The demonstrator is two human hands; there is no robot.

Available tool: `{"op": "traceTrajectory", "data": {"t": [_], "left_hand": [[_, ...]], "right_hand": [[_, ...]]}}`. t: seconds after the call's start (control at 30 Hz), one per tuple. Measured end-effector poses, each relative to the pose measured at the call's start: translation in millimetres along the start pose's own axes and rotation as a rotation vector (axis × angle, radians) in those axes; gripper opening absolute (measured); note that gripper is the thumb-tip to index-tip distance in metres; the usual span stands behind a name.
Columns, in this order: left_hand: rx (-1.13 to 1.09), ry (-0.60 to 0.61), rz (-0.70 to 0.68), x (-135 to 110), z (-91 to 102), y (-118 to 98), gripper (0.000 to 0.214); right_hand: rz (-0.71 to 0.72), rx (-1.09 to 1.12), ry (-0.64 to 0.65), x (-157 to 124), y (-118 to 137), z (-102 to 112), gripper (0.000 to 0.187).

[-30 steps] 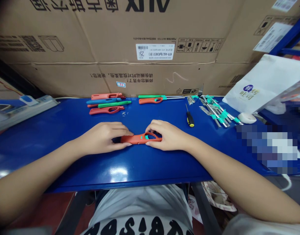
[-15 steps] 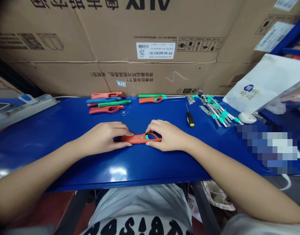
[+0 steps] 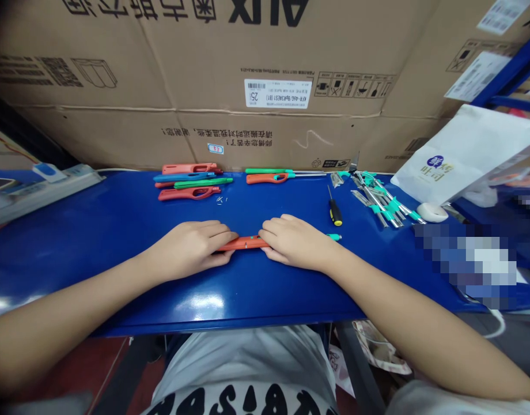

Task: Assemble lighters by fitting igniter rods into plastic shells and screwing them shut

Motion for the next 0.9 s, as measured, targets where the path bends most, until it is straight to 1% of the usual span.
{"op": "traceTrajectory", "data": {"t": [0.17, 0.33, 0.5, 0.67, 0.77, 0.9], "left_hand": [[-0.03, -0.063, 0.016, -0.7, -1.8, 1.9, 0.028], [-0.087, -0.105, 0.002, -2.5, -2.3, -0.3, 0.03], [-0.108, -0.137, -0.004, -4.2, -1.0, -2.6, 0.031], [-0.133, -0.161, 0.005, -3.5, 1.2, -2.1, 0.028], [-0.109, -0.169, 0.006, -3.2, 2.3, 0.2, 0.029], [-0.048, -0.203, 0.004, -5.4, 5.4, 6.2, 0.031]], "right_hand": [[-0.02, 0.1, -0.005, -1.9, -3.1, 1.6, 0.029], [-0.038, 0.215, 0.015, -2.1, -3.9, 3.4, 0.028], [-0.049, 0.233, 0.021, -1.4, -2.1, 3.8, 0.028], [-0.091, 0.273, 0.02, -0.8, -3.0, 4.1, 0.027], [-0.128, 0.296, -0.002, -1.1, -9.1, 7.5, 0.024], [-0.178, 0.253, -0.038, -3.4, -21.8, 12.4, 0.025]]}}
Point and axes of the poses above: each hand's wrist, its own x-axis towards the middle knuckle, its own z-axis out of the back of the hand, y = z × x, the point moved 4 cm from there along x, towards the middle knuckle, and after that the axes turned 14 degrees about -z, right-handed, at the moved point
